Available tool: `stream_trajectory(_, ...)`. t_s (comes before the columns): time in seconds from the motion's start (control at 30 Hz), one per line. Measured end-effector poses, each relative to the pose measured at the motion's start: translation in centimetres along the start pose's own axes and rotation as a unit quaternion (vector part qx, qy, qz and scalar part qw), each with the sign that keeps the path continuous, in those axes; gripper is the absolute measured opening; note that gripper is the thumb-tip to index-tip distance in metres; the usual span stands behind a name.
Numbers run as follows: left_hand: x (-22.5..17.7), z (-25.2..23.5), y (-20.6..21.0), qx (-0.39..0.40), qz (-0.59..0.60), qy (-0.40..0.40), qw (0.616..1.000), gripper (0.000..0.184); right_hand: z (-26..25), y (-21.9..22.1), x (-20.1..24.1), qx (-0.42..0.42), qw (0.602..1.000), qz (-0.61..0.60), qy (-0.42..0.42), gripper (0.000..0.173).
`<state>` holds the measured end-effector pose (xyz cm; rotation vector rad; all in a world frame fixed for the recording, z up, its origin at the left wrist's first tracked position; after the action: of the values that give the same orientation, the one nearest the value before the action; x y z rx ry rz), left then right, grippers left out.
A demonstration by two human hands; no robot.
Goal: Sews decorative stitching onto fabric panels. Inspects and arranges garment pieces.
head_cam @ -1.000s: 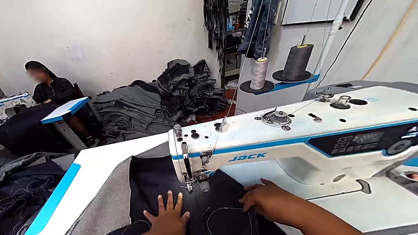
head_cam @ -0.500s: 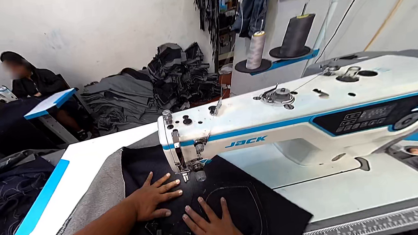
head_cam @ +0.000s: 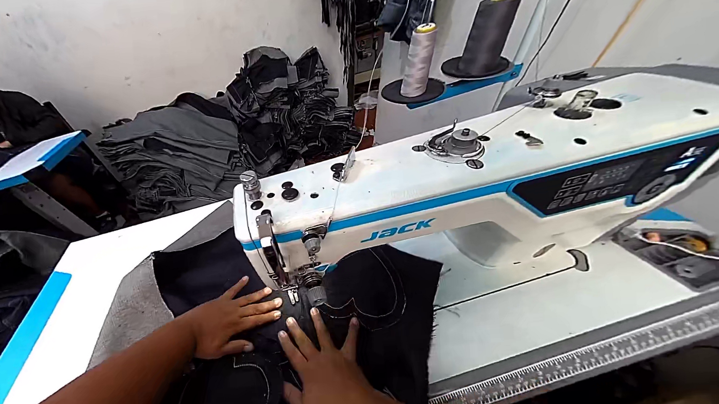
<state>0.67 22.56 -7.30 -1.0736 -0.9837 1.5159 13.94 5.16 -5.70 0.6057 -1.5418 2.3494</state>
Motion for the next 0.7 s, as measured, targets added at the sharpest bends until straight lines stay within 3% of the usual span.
stream_trajectory(0.13, -0.2, 0.3, 1.2, -0.063, 0.014, -0.035, 0.997, 0.065, -0.5, -0.4, -2.6, 0.001, 0.997, 0.034, -0.069, 0.068)
stream_trajectory(0.3, -3.3, -0.4, 1.2, -0.073, 0.044, -0.205, 0.975, 0.060, -2.0, -3.0, -6.8, -0.006, 0.973, 0.141, -0.183, 0.057)
stream_trajectory(0.37, -4.4, -0.8, 0.8, -0.034, 0.064, -0.267, 0.961, 0.062, -2.2, -4.4, -7.1, 0.019, 0.973, 0.161, -0.167, 0.054)
stream_trajectory(0.4, -4.6, -0.9, 0.3, -0.005, 0.063, -0.277, 0.959, 0.062, -2.1, -5.0, -6.2, 0.047, 0.981, 0.143, -0.118, 0.051)
stream_trajectory(0.47, -3.7, -1.0, -1.4, 0.044, 0.026, -0.234, 0.971, 0.062, -1.7, -5.7, -2.9, 0.093, 0.994, 0.056, -0.005, 0.053)
stream_trajectory(0.53, -1.8, -1.2, -2.4, 0.048, -0.038, -0.116, 0.991, 0.062, -1.3, -3.8, -0.1, 0.037, 0.998, -0.018, 0.047, 0.058)
stream_trajectory(0.6, -0.2, -1.4, -1.7, 0.029, -0.041, -0.036, 0.998, 0.065, -1.2, -0.7, 0.1, -0.062, 0.997, -0.001, 0.037, 0.069)
stream_trajectory(0.7, -0.2, -1.2, 0.5, -0.052, 0.021, -0.059, 0.997, 0.069, -1.0, -0.5, -2.5, -0.060, 0.997, 0.048, -0.031, 0.071)
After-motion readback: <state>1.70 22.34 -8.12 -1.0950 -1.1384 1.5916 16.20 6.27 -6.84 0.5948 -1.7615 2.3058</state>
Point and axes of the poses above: each hand's wrist, its own z-axis away from the middle knuckle, its own y-axis out of the palm, x = y × z, the point moved 4 cm from there along -z, towards the middle knuckle, and after that the axes turned 7 degrees about -y, right-handed, at the moved point
